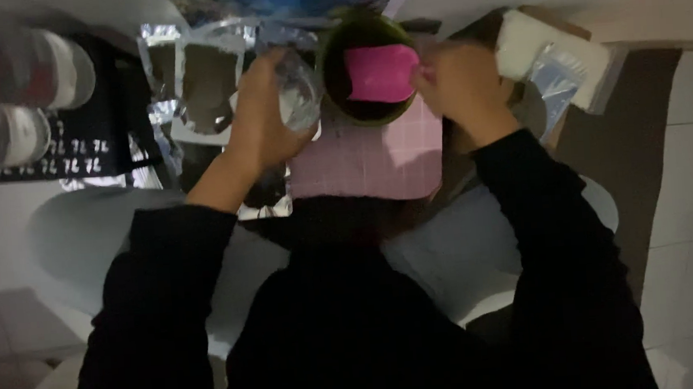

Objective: Filling small silver pouches with dark material using a pink plastic scoop

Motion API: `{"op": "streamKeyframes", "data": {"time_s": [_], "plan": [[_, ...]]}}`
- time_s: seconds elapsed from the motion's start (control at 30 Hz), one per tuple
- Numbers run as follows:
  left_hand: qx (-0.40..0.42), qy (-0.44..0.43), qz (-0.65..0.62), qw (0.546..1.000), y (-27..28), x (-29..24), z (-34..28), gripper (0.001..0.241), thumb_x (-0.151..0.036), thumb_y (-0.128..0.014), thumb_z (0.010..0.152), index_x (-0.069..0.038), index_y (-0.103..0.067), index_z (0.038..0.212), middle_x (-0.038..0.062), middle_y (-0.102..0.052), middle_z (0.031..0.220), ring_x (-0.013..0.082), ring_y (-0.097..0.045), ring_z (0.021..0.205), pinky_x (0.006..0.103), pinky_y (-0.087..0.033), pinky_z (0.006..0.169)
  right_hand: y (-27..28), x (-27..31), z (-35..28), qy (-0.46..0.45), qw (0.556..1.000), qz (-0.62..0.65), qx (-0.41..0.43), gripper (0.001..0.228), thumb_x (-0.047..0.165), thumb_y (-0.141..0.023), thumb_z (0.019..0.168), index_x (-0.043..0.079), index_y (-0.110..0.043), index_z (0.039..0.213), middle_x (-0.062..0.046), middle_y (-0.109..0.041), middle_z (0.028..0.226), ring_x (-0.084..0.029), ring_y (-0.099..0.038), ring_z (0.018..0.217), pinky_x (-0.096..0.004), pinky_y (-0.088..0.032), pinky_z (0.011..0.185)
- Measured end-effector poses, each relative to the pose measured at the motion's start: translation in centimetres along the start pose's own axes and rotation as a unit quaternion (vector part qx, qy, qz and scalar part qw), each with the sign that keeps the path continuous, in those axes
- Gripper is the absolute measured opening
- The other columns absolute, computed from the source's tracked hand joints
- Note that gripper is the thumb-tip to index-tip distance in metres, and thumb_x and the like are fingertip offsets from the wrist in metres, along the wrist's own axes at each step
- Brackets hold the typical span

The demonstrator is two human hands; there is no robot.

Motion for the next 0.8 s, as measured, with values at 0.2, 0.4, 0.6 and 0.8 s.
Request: {"op": "streamKeyframes", "data": {"time_s": [0.2, 0.4, 0.6, 0.8], "plan": [[0.017, 0.001, 0.019, 1.0, 2.2, -3.0, 1.9, 0.055, -0.014, -0.085, 0.072, 0.002, -0.057, 0.116, 0.017, -0.059, 0.105, 0.0377, -0.059, 0.096, 0.0488, -0.044, 0.079, -1.4, 0.3, 0.5, -0.02, 0.996, 0.085, 0.022, 0.054, 0.026, -0.063, 0.111, 0.013, -0.043, 0.063, -0.006, -0.04, 0.054, -0.023, -0.043, 0.05, -0.039, -0.024, 0.047], [0.059, 0.063, 0.029, 0.996, 2.6, -4.1, 3.2, 0.066, -0.018, -0.081, 0.068, 0.004, -0.059, 0.126, 0.016, -0.07, 0.11, 0.0424, -0.064, 0.107, 0.0549, -0.041, 0.09, 0.6, -0.7, -0.4, -0.072, 0.986, 0.152, 0.006, 0.038, 0.016, -0.059, 0.1, 0.018, -0.035, 0.07, -0.001, -0.034, 0.062, -0.012, -0.034, 0.061, -0.038, -0.022, 0.057], [0.038, 0.021, 0.038, 0.998, 1.2, -1.6, 1.9, 0.077, -0.022, -0.087, 0.075, 0.0, -0.05, 0.14, 0.021, -0.052, 0.132, 0.044, -0.051, 0.123, 0.0525, -0.034, 0.101, -0.5, -4.1, -3.5, -0.151, 0.953, 0.261, -0.034, 0.033, 0.012, -0.066, 0.096, 0.009, -0.047, 0.069, 0.001, -0.032, 0.064, -0.008, -0.034, 0.07, -0.032, -0.028, 0.061], [0.037, 0.039, 0.04, 0.998, 1.5, -3.1, 2.7, 0.08, -0.022, -0.083, 0.068, 0.005, -0.054, 0.138, 0.023, -0.062, 0.125, 0.0454, -0.057, 0.117, 0.0529, -0.037, 0.1, -2.5, -5.7, -5.9, -0.174, 0.907, 0.375, -0.083, 0.051, 0.023, -0.074, 0.106, 0.015, -0.037, 0.071, 0.006, -0.029, 0.072, -0.008, -0.028, 0.073, -0.029, -0.021, 0.064]]}}
Point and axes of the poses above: each hand's wrist, its own z-axis towards the middle knuckle, its own y-axis out of the back of the hand, x = y × z, the point moved 2 cm from there along z, towards the middle knuckle
